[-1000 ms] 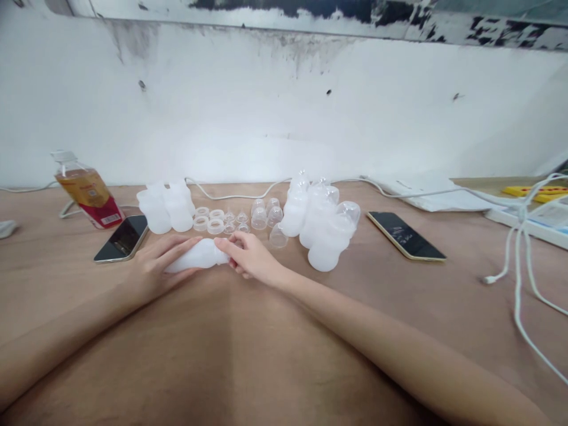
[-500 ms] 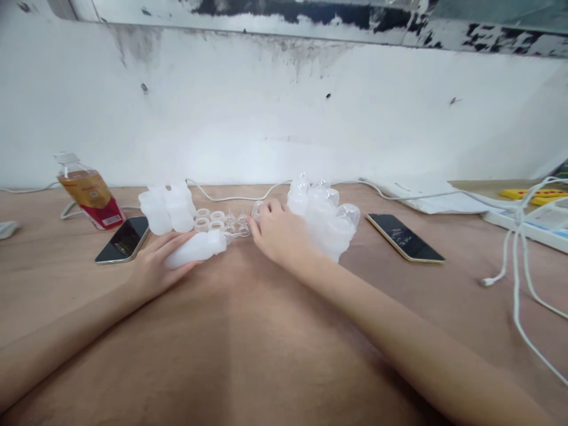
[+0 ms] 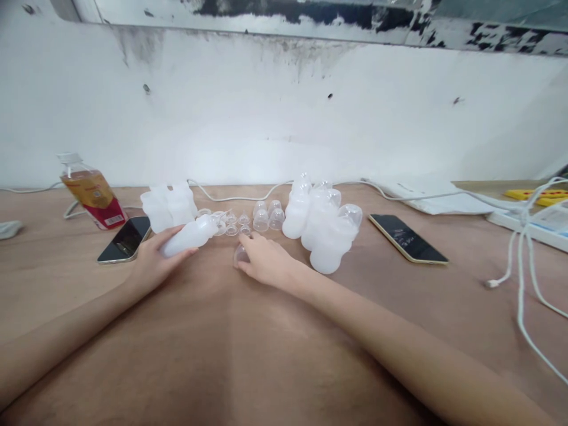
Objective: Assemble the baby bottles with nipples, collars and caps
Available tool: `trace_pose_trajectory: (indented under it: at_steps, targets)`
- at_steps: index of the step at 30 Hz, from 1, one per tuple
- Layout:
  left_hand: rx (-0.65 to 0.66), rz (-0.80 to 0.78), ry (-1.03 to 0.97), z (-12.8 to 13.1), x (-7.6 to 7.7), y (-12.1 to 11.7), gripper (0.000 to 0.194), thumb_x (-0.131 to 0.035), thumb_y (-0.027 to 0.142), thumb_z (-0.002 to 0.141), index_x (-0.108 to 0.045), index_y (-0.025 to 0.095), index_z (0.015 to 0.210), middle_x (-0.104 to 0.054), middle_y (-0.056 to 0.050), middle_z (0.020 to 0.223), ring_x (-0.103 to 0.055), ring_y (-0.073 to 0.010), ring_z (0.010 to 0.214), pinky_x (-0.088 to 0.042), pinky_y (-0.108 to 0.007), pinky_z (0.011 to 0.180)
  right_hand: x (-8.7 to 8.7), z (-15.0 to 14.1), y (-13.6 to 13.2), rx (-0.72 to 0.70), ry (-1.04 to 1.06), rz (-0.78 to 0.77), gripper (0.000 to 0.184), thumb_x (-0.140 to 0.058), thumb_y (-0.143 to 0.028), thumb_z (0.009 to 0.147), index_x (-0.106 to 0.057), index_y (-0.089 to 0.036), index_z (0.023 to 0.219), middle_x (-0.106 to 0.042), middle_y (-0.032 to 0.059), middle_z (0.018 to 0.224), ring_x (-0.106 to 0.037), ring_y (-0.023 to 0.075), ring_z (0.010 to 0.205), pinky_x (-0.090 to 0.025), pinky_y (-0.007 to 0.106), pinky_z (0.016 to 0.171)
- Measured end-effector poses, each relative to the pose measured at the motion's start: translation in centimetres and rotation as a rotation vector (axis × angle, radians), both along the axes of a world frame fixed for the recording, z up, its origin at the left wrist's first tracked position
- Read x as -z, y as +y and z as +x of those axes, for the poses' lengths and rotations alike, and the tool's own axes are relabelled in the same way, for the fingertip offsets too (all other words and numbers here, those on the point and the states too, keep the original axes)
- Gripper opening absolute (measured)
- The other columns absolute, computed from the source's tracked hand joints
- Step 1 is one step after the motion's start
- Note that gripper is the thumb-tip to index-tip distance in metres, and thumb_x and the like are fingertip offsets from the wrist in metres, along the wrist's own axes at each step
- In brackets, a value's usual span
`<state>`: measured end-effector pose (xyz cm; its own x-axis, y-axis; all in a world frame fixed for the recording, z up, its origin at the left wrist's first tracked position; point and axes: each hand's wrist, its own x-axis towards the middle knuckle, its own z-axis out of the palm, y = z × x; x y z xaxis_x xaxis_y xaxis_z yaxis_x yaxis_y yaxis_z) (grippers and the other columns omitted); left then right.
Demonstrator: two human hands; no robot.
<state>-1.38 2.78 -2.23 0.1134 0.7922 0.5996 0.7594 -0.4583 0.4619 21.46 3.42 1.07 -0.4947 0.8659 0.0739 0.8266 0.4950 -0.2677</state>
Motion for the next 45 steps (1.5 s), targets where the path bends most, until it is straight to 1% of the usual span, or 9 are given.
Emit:
trace_pose_trajectory:
  at_steps: [4,9,16,22,25,31,37,42,45]
  targets:
    - [-0.017,-0.042,-0.038,0.0,0.0,0.1,0.048,-0.059,0.047,0.069,-0.055,0.018,0.107,-0.062,-0.006,0.106,-0.057,-0.0223,0.095,-0.045,-0.033,0.084,1.1,-0.6,0.4,-0.078,0.483,-0.217,0.033,-0.051,-0.039,0.077,-0.048,-0.021,0.104,-0.059,0.0054,0.091,-0.057,0.0166,0.077,-0.047,0.030,0.064]
    - [-0.015,-0.041,-0.038,0.0,-0.1,0.1,0.047,-0.059,0.047,0.069,-0.056,0.018,0.106,-0.062,-0.006,0.106,-0.058,-0.0226,0.095,-0.045,-0.033,0.084,3.1,-1.0,1.5,0.011,0.967,-0.588,0.032,-0.053,-0.038,0.076,-0.044,-0.017,0.098,-0.056,0.0041,0.079,-0.059,0.0131,0.071,-0.047,0.022,0.050]
    - [-0.012,-0.040,-0.025,0.0,-0.1,0.1,0.047,-0.059,0.046,0.069,-0.056,0.017,0.106,-0.062,-0.006,0.105,-0.058,-0.0226,0.095,-0.045,-0.034,0.084,3.5,-0.9,1.6,0.000,1.114,-0.652,0.033,-0.060,-0.032,0.072,-0.046,-0.018,0.098,-0.056,0.0037,0.084,-0.059,0.0123,0.071,-0.047,0.020,0.049]
    - [0.029,-0.032,0.013,0.0,0.0,0.1,0.046,-0.058,0.046,0.070,-0.055,0.018,0.107,-0.062,-0.006,0.105,-0.058,-0.0217,0.094,-0.044,-0.034,0.084,3.7,-0.5,2.0,-0.008,1.464,-0.570,0.037,-0.065,-0.026,0.067,-0.047,-0.021,0.099,-0.047,0.0052,0.112,-0.053,0.0145,0.096,-0.049,0.026,0.072]
    - [0.060,0.000,0.066,0.0,0.1,0.0,0.047,-0.058,0.047,0.070,-0.055,0.019,0.108,-0.062,-0.006,0.103,-0.059,-0.0216,0.091,-0.046,-0.033,0.081,3.9,-0.4,2.2,-0.013,1.465,-0.521,0.042,-0.065,-0.026,0.065,-0.045,-0.023,0.102,-0.046,0.0041,0.115,-0.052,0.0146,0.097,-0.047,0.030,0.080]
    - [0.114,0.047,0.154,0.1,0.4,-0.1,0.045,-0.057,0.045,0.071,-0.053,0.022,0.110,-0.062,-0.004,0.104,-0.058,-0.0217,0.093,-0.046,-0.032,0.080,3.6,-0.5,1.8,-0.045,1.270,-0.410,0.047,-0.067,-0.027,0.062,-0.047,-0.024,0.106,-0.046,0.0047,0.120,-0.055,0.0109,0.080,-0.048,0.028,0.074]
    - [0.130,0.002,0.230,0.2,0.2,-0.6,0.043,-0.055,0.042,0.073,-0.052,0.023,0.111,-0.060,-0.004,0.104,-0.058,-0.0201,0.092,-0.046,-0.031,0.081,3.3,-0.5,1.4,-0.077,1.149,-0.356,0.050,-0.068,-0.028,0.060,-0.049,-0.022,0.105,-0.056,0.0040,0.103,-0.055,0.0161,0.088,-0.047,0.028,0.071]
    - [0.134,0.007,0.205,0.3,0.1,-0.7,0.045,-0.056,0.044,0.072,-0.051,0.022,0.111,-0.060,-0.004,0.103,-0.058,-0.0203,0.091,-0.045,-0.031,0.081,3.4,-0.6,1.4,-0.108,1.077,-0.363,0.048,-0.069,-0.028,0.060,-0.051,-0.021,0.104,-0.057,0.0016,0.087,-0.054,0.0104,0.063,-0.045,0.024,0.055]
    - [0.173,-0.028,0.209,0.3,0.0,-0.7,0.043,-0.055,0.043,0.073,-0.051,0.021,0.110,-0.060,-0.004,0.102,-0.058,-0.0201,0.091,-0.046,-0.031,0.080,3.3,-0.5,1.4,-0.147,1.085,-0.369,0.047,-0.069,-0.025,0.060,-0.052,-0.021,0.103,-0.057,0.0009,0.088,-0.053,0.0092,0.063,-0.046,0.024,0.059]
